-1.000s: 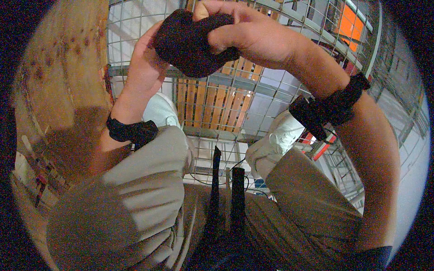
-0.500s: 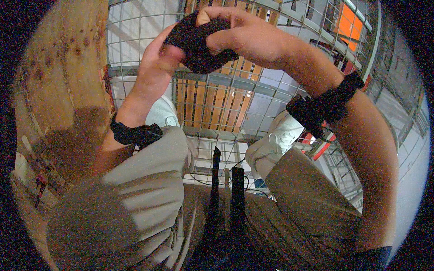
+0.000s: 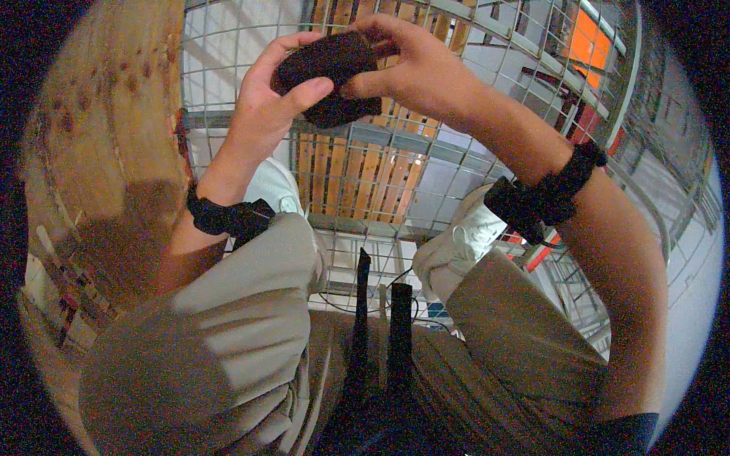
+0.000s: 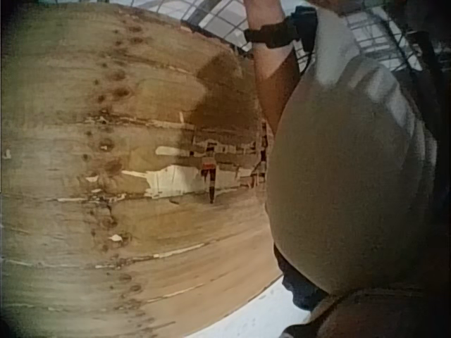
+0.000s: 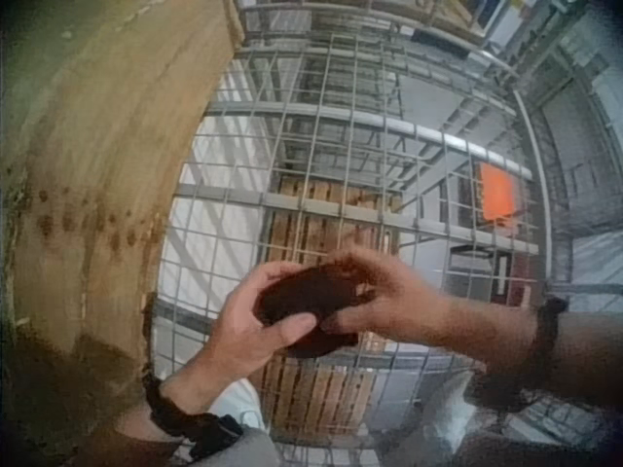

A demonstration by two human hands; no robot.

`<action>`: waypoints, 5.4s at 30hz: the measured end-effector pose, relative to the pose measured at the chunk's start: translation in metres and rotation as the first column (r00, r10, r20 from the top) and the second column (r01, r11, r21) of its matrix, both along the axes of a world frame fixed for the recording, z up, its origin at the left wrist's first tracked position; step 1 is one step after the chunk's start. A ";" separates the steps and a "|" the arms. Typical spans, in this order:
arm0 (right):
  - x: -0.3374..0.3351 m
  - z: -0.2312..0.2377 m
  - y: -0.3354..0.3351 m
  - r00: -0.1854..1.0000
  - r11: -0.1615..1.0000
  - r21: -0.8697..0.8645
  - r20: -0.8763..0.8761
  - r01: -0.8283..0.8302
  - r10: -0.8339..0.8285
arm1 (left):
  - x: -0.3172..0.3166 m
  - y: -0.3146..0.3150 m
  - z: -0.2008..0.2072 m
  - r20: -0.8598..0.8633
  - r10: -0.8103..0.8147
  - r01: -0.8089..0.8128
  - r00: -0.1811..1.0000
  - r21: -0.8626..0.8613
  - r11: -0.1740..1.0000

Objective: The person hangs a small dark object onto the metal wire mesh of a bunk bed structure.

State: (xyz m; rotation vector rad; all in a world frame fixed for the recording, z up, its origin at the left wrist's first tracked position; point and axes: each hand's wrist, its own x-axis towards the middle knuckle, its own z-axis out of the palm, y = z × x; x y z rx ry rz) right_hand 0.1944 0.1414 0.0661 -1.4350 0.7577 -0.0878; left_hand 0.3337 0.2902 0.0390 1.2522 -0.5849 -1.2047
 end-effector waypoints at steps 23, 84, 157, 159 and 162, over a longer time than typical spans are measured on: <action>0.019 -0.013 -0.025 0.999 0.906 0.422 -0.016 -0.026 0.036 | 0.003 0.001 -0.014 0.603 0.022 -0.056 0.797 0.037 0.998; 0.072 -0.012 -0.092 0.718 0.608 -0.399 -0.506 -0.687 0.478 | 0.049 0.015 -0.088 0.990 -0.122 0.033 0.073 0.120 0.992; -0.095 0.043 -0.140 0.438 0.239 -0.373 -0.828 -0.897 0.350 | 0.013 -0.029 -0.061 0.774 -0.619 0.283 0.135 0.569 0.772; -0.099 0.027 -0.136 0.527 0.305 -0.438 -0.778 -0.846 0.343 | 0.011 -0.028 -0.066 0.856 -0.500 0.280 0.132 0.451 0.847; -0.082 0.021 -0.135 0.620 0.347 -0.519 -0.708 -0.781 0.337 | 0.011 -0.027 -0.066 0.860 -0.495 0.278 0.121 0.450 0.849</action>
